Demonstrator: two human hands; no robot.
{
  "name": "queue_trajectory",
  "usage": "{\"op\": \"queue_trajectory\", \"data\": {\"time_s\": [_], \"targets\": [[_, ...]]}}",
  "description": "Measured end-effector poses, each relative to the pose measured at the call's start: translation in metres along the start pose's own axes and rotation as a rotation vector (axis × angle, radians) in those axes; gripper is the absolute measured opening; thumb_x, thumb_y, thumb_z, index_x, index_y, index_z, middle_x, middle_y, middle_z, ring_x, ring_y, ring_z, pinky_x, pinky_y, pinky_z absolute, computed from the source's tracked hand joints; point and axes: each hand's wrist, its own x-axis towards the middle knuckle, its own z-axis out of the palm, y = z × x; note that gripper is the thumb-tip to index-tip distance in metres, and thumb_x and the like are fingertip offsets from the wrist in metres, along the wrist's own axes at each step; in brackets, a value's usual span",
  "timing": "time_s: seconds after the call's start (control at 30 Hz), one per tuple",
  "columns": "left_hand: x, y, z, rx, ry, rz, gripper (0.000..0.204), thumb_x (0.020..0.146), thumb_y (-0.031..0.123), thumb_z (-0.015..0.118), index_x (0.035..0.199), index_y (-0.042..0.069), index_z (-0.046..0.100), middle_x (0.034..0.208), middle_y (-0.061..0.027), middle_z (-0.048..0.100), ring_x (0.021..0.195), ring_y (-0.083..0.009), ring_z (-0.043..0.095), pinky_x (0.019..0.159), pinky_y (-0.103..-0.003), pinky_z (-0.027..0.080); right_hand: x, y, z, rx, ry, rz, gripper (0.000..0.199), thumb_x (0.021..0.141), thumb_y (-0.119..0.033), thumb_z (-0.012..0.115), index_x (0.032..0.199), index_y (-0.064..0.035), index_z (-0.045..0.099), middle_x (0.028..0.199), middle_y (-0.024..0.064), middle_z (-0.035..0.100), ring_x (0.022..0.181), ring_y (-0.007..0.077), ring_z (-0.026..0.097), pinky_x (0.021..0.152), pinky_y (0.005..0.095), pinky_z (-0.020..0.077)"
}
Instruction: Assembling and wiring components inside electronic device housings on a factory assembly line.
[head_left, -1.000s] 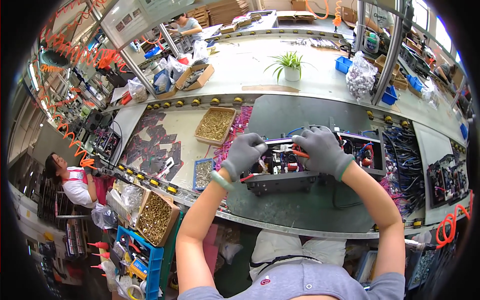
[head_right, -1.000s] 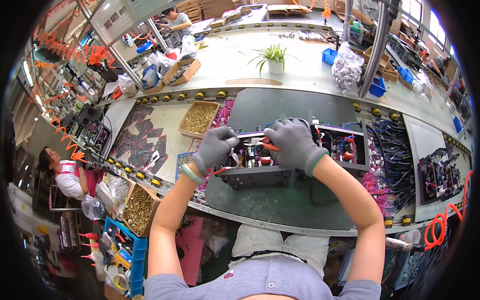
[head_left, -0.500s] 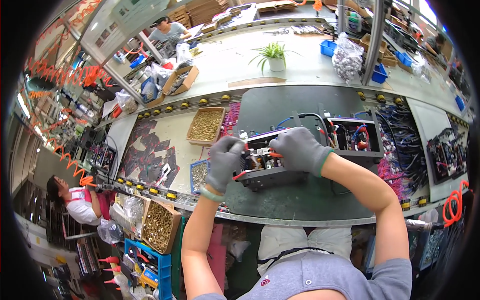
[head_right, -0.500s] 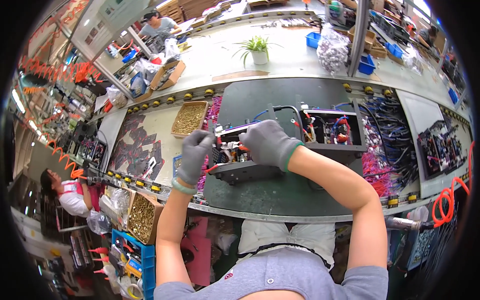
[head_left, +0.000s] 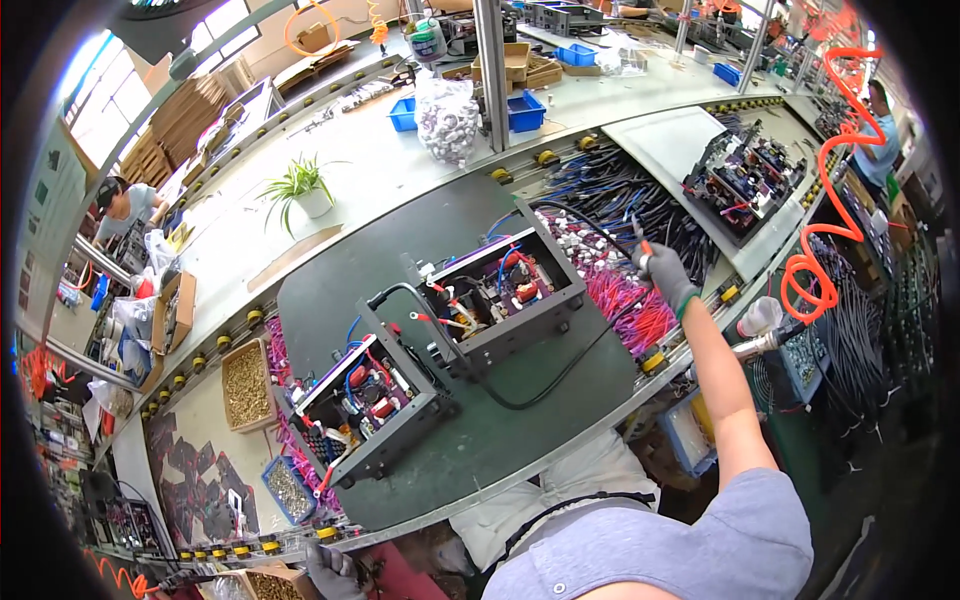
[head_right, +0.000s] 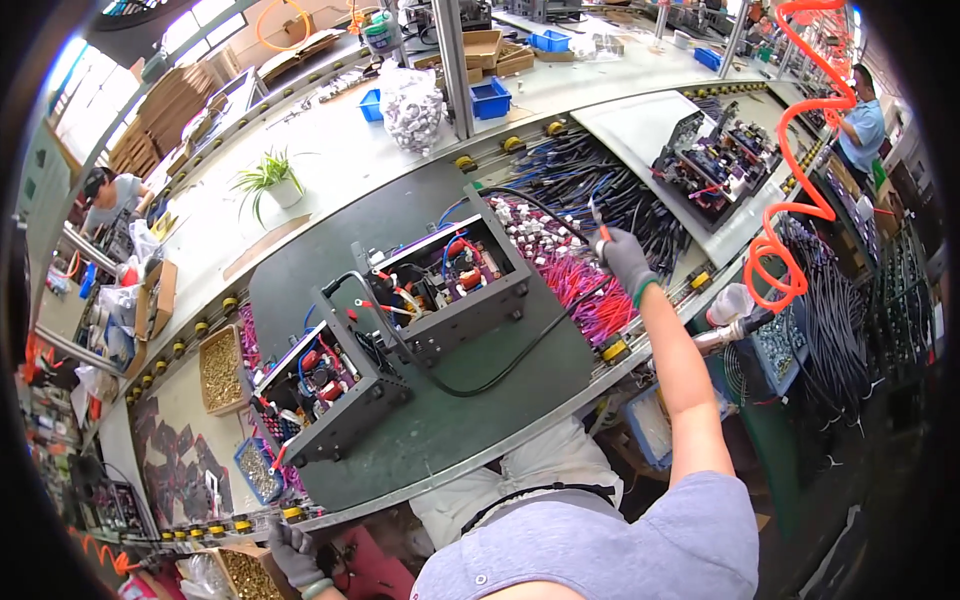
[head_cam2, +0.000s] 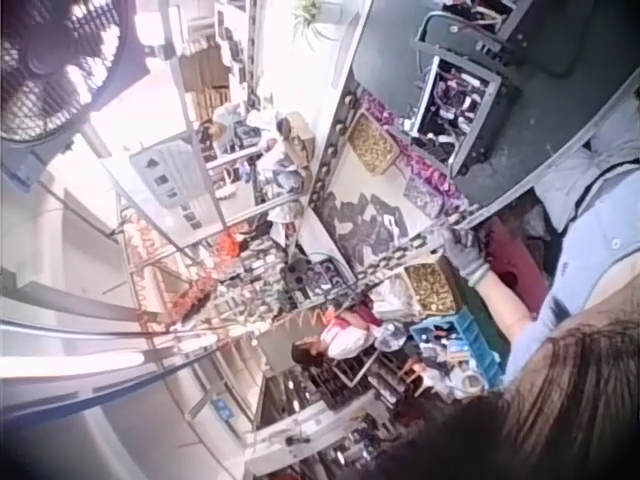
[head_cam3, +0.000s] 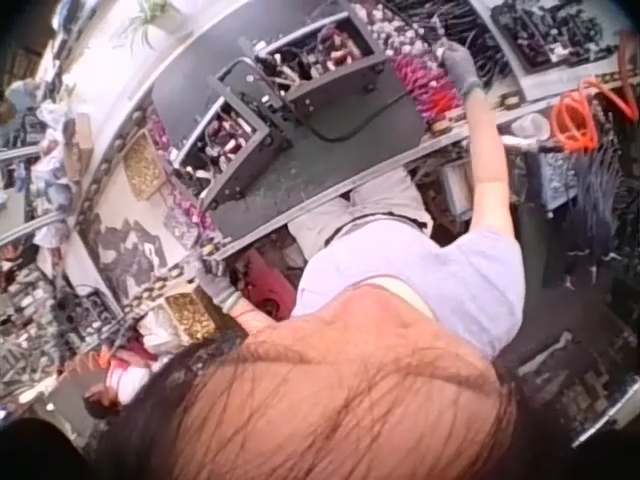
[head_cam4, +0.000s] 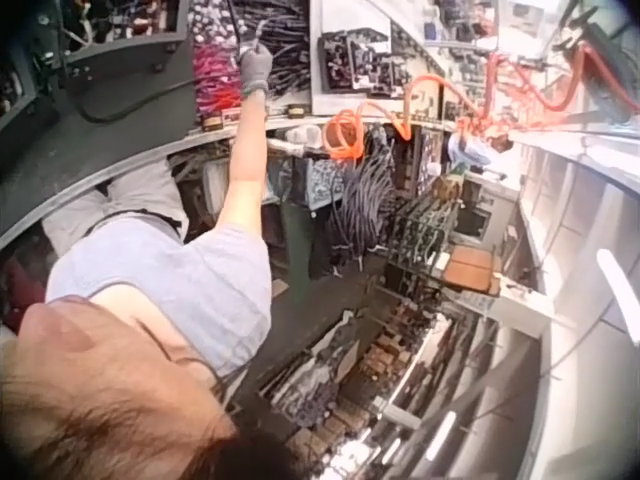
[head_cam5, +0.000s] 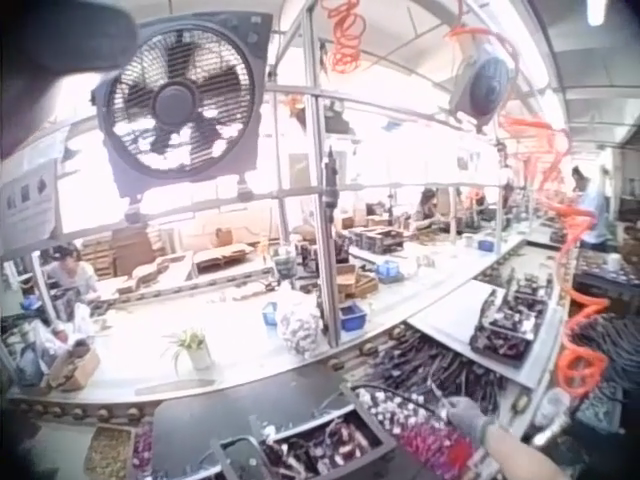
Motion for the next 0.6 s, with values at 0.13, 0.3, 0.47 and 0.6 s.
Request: {"op": "queue_trajectory", "data": {"time_s": [0.13,0.3,0.47,0.6], "targets": [[-0.001,0.004,0.03,-0.083,0.025,-0.134,0.027,0.106,0.027,0.047,0.08,0.018,0.051,0.058,0.0082,0.02,0.043,-0.0039,0.018,0.034,-0.021,0.019,0.007,0.026,0.025,-0.446,0.125,-0.004,0.044,0.08,-0.037,0.074,0.11,-0.0051,0.069,0.095,0.0134,0.072,0.086,0.025,0.068,0.083,0.0364,0.0511],[-0.001,0.013,0.024,0.029,-0.02,-0.057,0.019,0.104,0.023,0.051,0.088,0.015,0.054,0.06,0.0083,0.023,0.045,-0.0029,0.021,0.036,-0.019,0.019,-0.006,0.013,0.069,-0.063,0.362,-0.628,0.039,0.086,-0.026,0.075,0.116,-0.0058,0.061,0.09,0.0141,0.069,0.081,0.024,0.067,0.078,0.0366,0.0531],[-0.019,0.014,0.082,0.102,0.201,-0.127,0.015,0.102,0.025,0.053,0.105,0.017,0.065,0.068,0.0096,0.046,0.05,-0.0025,0.041,0.04,-0.018,0.032,-0.008,0.031,0.085,-0.533,-0.104,-0.694,0.043,0.072,-0.01,0.066,0.115,-0.0078,0.062,0.097,0.0148,0.066,0.09,0.0282,0.066,0.082,0.0397,0.052],[0.001,-0.001,0.091,0.187,-0.013,-0.081,0.013,0.101,0.025,0.056,0.104,0.014,0.062,0.062,0.0094,0.033,0.045,-0.0022,0.03,0.038,-0.02,0.022,0.087,0.094,0.042,-0.619,0.097,-0.315,0.049,0.09,-0.035,0.067,0.13,-0.007,0.06,0.122,0.0162,0.066,0.11,0.0271,0.064,0.094,0.037,0.0485]]}}
